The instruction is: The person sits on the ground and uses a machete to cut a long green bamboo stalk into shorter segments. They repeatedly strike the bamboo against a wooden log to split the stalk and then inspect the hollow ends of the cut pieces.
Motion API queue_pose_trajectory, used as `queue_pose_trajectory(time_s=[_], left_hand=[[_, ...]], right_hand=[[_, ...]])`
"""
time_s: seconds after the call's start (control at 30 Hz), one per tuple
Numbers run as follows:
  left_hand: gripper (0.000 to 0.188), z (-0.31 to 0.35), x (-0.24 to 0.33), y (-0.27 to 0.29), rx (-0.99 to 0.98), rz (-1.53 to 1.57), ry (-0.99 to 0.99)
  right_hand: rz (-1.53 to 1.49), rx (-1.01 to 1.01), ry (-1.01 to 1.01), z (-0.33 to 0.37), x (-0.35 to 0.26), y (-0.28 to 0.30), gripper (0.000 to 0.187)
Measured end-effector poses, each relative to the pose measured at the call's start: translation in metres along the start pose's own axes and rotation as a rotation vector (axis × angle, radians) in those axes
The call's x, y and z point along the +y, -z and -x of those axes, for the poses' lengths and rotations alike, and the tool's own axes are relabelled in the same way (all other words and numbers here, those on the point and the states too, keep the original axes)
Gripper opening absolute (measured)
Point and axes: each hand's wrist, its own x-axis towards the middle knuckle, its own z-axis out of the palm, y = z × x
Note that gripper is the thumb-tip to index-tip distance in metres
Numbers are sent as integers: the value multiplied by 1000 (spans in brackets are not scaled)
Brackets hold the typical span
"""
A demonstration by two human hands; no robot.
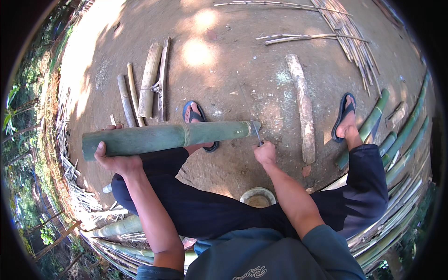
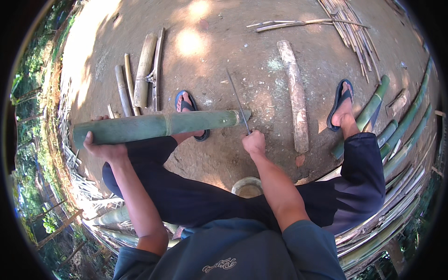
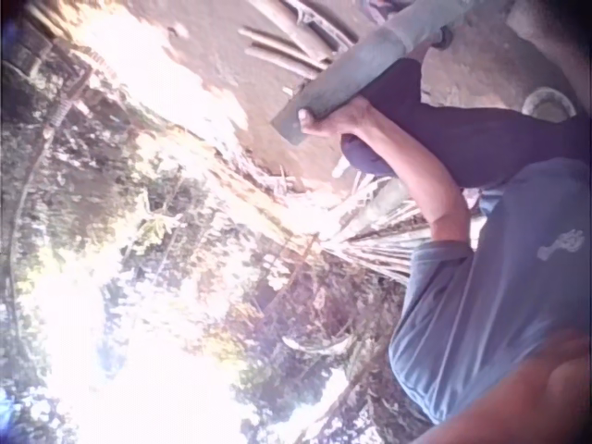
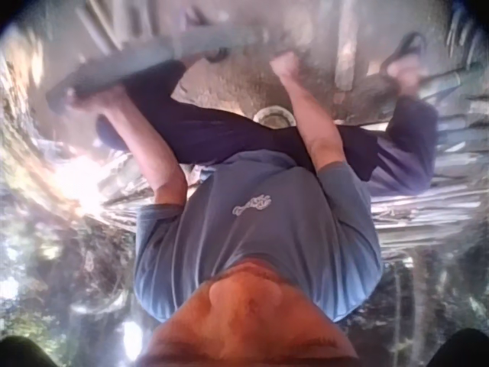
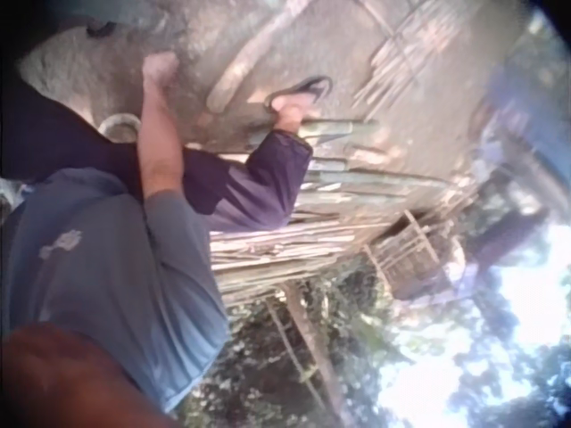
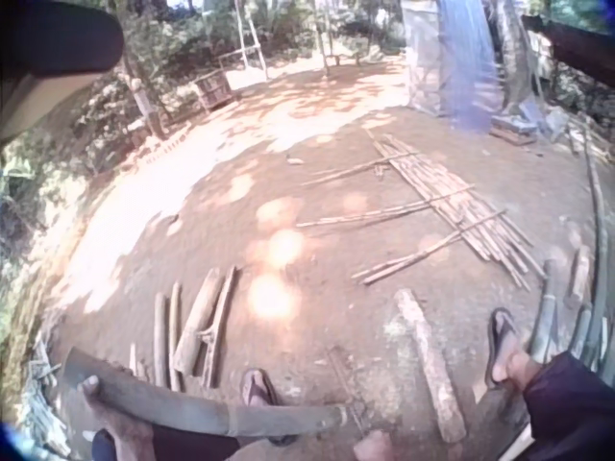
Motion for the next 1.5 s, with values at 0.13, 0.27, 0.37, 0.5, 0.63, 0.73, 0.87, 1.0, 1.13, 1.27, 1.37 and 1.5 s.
queue_pose_trajectory(time_s=[0.13, 0.27, 0.37, 0.5, 0.63, 0.73, 0.87, 1.0, 1.13, 1.27, 1.37, 1.5], left_hand=[[46, -1, 1, -5, 165, -69, 68], [46, -5, 1, -10, 220, -71, 103], [46, -3, 1, -13, 208, -99, 100], [43, 1, 2, -19, 246, -124, 59], [39, 3, 1, -28, 303, -138, 73], [36, 6, 4, -33, 414, -201, 37], [47, 8, 1, -37, 546, -226, 36], [61, 13, 2, -31, 553, -323, 6], [63, 15, 6, -35, 483, -260, -7], [57, 25, 16, -50, 368, -192, -17], [47, 35, 30, -64, 165, -38, 45], [51, 39, 55, -77, -233, 40, 67]], right_hand=[[-15, -41, 76, 12, -13, 4, 34], [-44, -17, 84, 19, -26, 8, 32], [52, -55, 107, 19, -30, 8, 31], [-103, 64, -27, 16, -28, 10, 35], [105, -106, 94, 8, -22, 14, 37], [9, 29, 5, 7, -18, 16, 35], [23, -13, 44, 8, -14, 12, 36], [57, 58, 85, 9, -9, 5, 37], [10, 149, -16, 4, -2, 6, 34], [32, 131, 71, 15, 5, 12, 32], [13, 107, 75, 29, 3, 23, 32], [17, 134, 82, 44, -11, 50, 32]])
